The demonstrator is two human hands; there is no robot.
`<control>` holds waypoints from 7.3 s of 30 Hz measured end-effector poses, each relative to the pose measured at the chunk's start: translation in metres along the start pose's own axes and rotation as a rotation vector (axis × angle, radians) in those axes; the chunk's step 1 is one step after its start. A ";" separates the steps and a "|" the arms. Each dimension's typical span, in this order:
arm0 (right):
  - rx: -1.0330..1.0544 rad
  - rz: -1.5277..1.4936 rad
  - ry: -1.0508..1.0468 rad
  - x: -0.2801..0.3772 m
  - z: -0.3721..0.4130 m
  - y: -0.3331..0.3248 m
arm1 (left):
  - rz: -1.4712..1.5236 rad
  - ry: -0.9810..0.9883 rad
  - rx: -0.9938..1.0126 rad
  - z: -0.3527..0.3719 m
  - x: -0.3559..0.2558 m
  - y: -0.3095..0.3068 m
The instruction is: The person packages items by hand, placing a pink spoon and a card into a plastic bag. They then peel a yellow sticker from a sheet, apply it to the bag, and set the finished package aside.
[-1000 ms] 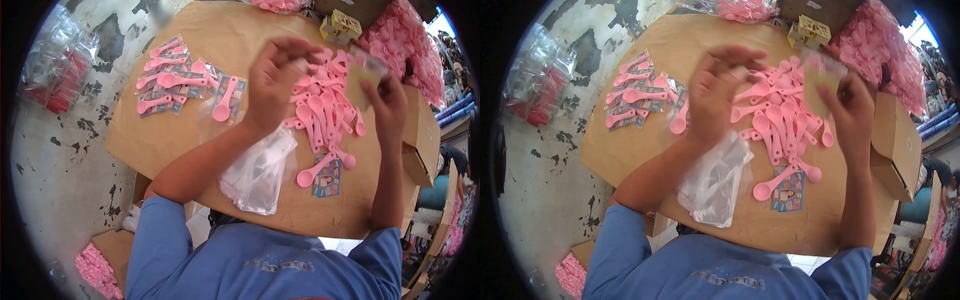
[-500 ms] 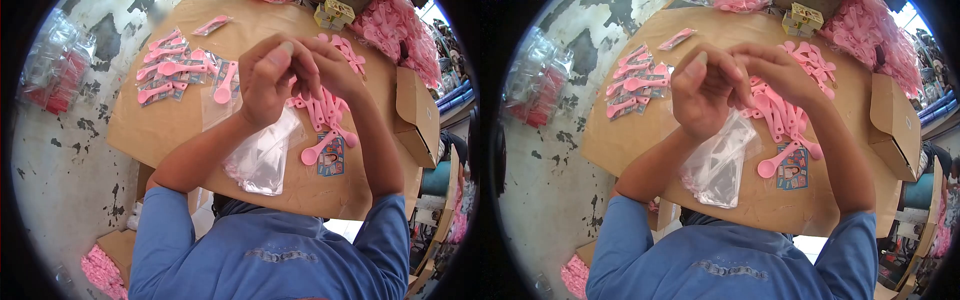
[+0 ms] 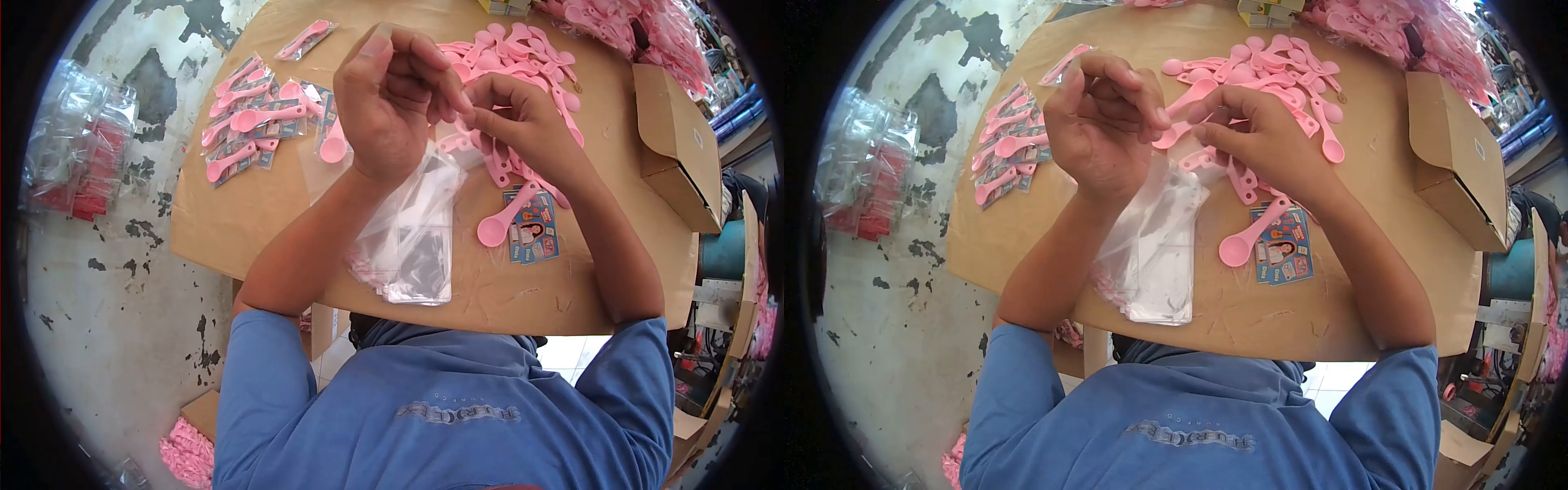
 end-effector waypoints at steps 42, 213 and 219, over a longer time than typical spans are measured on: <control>0.534 -0.088 -0.055 -0.012 0.013 0.047 | 0.038 0.033 0.401 -0.004 -0.014 0.031; -0.163 -0.346 -0.158 0.034 0.099 -0.013 | 0.125 -0.882 0.004 0.145 0.032 0.089; -0.217 -0.485 -0.048 0.009 0.136 0.004 | 0.070 -0.642 -0.107 0.136 0.033 0.092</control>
Point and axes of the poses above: each hand's wrist, its own z-axis away from the middle knuckle, its own y-axis out of the palm, x = y × z, the point moved 5 cm from there along -z, towards the middle knuckle
